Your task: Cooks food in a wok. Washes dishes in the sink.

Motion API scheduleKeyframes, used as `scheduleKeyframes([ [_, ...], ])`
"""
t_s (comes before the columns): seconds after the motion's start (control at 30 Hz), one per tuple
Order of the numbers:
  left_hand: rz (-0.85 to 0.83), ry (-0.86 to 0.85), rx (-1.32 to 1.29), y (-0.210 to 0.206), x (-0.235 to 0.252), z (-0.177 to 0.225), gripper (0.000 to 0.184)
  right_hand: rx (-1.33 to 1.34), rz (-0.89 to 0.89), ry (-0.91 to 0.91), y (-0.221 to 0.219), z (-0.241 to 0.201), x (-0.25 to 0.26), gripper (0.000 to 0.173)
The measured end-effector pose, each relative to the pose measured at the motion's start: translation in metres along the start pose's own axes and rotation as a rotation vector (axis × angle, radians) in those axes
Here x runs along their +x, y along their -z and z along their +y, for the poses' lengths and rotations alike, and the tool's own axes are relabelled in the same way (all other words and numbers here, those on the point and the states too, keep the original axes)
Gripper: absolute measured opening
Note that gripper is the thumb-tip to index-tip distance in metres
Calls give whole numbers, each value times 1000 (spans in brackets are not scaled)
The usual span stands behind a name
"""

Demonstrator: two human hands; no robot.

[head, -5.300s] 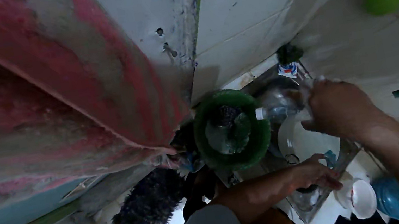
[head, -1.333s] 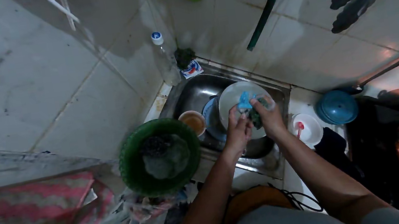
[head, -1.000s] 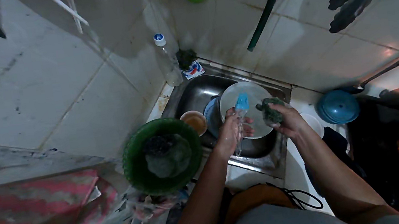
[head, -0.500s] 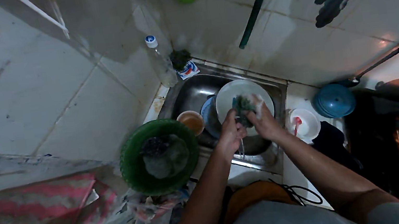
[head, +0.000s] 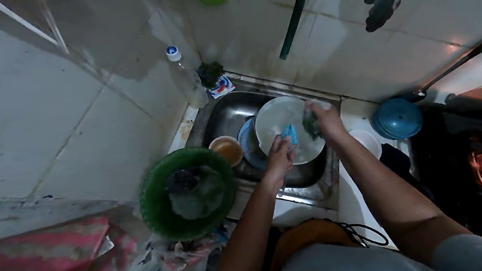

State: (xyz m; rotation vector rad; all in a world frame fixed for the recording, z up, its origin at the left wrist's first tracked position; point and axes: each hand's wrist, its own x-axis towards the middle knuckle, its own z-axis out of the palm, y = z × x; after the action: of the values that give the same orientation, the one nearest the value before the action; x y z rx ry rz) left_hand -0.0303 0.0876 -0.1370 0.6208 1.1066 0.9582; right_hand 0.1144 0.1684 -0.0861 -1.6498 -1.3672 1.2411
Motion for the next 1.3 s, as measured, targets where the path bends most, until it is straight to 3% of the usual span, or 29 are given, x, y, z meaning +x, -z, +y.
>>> scheduleKeyframes([
  [0.07, 13, -38, 116, 3, 1, 0, 35, 60, -27, -9, 12, -8, 2, 33],
  [0.13, 63, -64, 237, 0, -1, -2, 36, -178, -257, 145, 8, -12, -13, 28],
  [0.2, 59, -42, 304, -2, -2, -2, 38, -500, -516, 282, -5, -5, -20, 40],
  [0.23, 40, -44, 309, -1, -1, -7, 39, -569, -565, 302, -9, -1, -16, 42],
  [0.27, 18, -58, 326, 0, 0, -11, 39, -565, -550, 253, -7, 0, -11, 40],
  [0.37, -7, -118, 310, -1, -1, -12, 36, -393, -206, -4, 7, 5, 11, 52],
  [0.43, -5, -129, 302, 2, 1, -6, 37, -225, -100, -76, 13, -2, 10, 50],
  [0.5, 41, -149, 356, 2, 4, -5, 35, -249, -147, 1, 8, -6, -8, 39],
  [0.63, 24, -181, 503, 0, 2, -4, 42, -559, -436, 248, -15, 13, -12, 42],
  [0.7, 6, -193, 565, 1, 1, -5, 42, -447, -348, 127, -6, 12, 1, 39],
  [0.8, -7, -171, 564, 5, 2, -4, 41, -243, -90, -81, 11, 3, 11, 49],
  [0.87, 7, -162, 543, 8, 5, -4, 42, -233, -76, -19, 12, -3, 0, 39],
  [0.9, 15, -165, 535, 8, 6, -5, 41, -299, -151, 80, 8, -4, -11, 33],
  [0.97, 25, -173, 536, 6, 4, -5, 38, -564, -342, 337, -8, 5, -21, 37],
  [1.03, 14, -163, 557, 5, 0, -4, 35, -667, -411, 406, -15, 16, -11, 44],
  [1.1, -31, -184, 477, 6, 0, -3, 40, -509, -359, 281, -9, 14, 6, 38],
  [1.2, -79, -149, 129, 9, -2, -5, 29, -1, -135, -106, 7, 25, 17, 43],
  [1.27, -63, -41, -173, 13, 1, -4, 30, 404, -139, -281, 15, 32, 16, 44],
  [1.3, -102, -1, -296, 16, 5, -5, 41, 583, -205, -331, 18, 36, 13, 48],
])
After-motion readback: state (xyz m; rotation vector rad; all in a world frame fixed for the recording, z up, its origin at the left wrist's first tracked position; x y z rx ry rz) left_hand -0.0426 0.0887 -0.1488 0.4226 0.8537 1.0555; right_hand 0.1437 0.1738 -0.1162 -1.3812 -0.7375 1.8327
